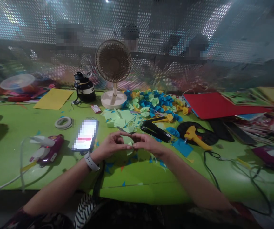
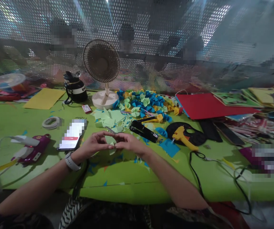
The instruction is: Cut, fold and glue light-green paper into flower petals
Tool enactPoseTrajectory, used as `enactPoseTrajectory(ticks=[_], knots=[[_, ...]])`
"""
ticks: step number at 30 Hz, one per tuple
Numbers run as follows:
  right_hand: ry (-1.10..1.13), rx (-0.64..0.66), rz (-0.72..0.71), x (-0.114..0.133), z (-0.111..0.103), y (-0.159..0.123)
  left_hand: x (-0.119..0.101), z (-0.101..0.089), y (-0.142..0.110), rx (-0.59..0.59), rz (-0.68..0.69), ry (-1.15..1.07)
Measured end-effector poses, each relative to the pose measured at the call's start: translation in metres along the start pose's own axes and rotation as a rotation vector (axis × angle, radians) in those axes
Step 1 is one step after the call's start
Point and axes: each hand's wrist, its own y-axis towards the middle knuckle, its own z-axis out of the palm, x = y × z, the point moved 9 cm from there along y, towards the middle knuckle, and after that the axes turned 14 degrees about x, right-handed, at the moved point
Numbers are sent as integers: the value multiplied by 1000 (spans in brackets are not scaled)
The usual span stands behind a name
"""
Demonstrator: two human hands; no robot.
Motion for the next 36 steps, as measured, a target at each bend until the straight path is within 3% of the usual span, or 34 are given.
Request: enactPoseTrajectory(ticks=[7,10,16,25,32,36], knots=[[-257,-159,-35,12,-14,-5,-4,11,2,101,-6,-1],[-233,-216,3,4,-17,-4,-5,12,2,121,3,-2],[-120,-287,-41,3,-19,-3,-7,3,1,45,49,-27],[-127,-156,45,-3,-4,1,-2,2,4,22,39,-5],[-134,-58,152,-23,15,9,-10,4,1,-47,93,289],[-62,-121,100,-21,9,9,-16,1,-3,-71,100,256]])
